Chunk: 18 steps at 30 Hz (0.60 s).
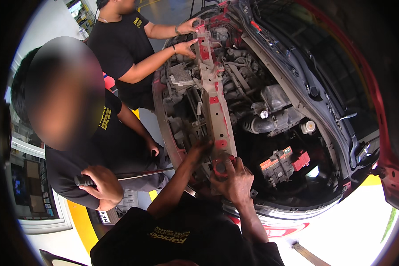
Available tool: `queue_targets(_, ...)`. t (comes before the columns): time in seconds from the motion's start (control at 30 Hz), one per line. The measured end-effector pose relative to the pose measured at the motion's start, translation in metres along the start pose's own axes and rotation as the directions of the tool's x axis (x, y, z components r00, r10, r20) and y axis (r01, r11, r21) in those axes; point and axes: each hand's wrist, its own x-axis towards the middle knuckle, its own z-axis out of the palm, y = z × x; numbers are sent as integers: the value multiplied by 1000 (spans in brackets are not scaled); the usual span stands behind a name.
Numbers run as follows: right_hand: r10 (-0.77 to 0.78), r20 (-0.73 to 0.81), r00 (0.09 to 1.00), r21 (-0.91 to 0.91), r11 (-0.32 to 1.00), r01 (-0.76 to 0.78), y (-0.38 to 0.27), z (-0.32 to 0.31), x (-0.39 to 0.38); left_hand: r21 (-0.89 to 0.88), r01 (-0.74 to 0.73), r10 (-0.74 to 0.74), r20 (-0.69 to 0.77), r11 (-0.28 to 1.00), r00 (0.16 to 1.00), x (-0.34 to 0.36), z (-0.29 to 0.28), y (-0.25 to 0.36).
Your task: The person works under the hood of a red car with another technician, using a power drill and wrench to remove and reposition engine components. They handle hoses and brackets, align parts, and fasten bolts while coordinating with the coworker.
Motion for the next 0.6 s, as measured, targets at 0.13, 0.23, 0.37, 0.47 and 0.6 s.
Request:
queue_targets(0.13, 39, -10, 999, 18, 999, -39, 11, -3, -4, 140, 56, -56, 0, 989, 998, 4, -1, -3)
queue_targets(0.23, 6, -42, 999, 46, 999, -4, 24, -8, -4, 111, 24, -31, 68, 994, 997, 4, 2, -1)
queue_targets(0.37, 37, -61, 997, 154, 988, -27, 35, -10, -7, 175, 34, -50, 87, 984, 995, -3, 9, 5)
queue_targets(0.47, 22, -29, 999, 122, 992, -19, 36, -12, -10, 141, 28, -35, 47, 990, 998, -10, 14, 5)
queue_targets(0.6, -4, -24, 1000, 94, 996, 6, 32, -23, -8, 33, -2, -1, 91, 999, 996, -21, 16, 4)
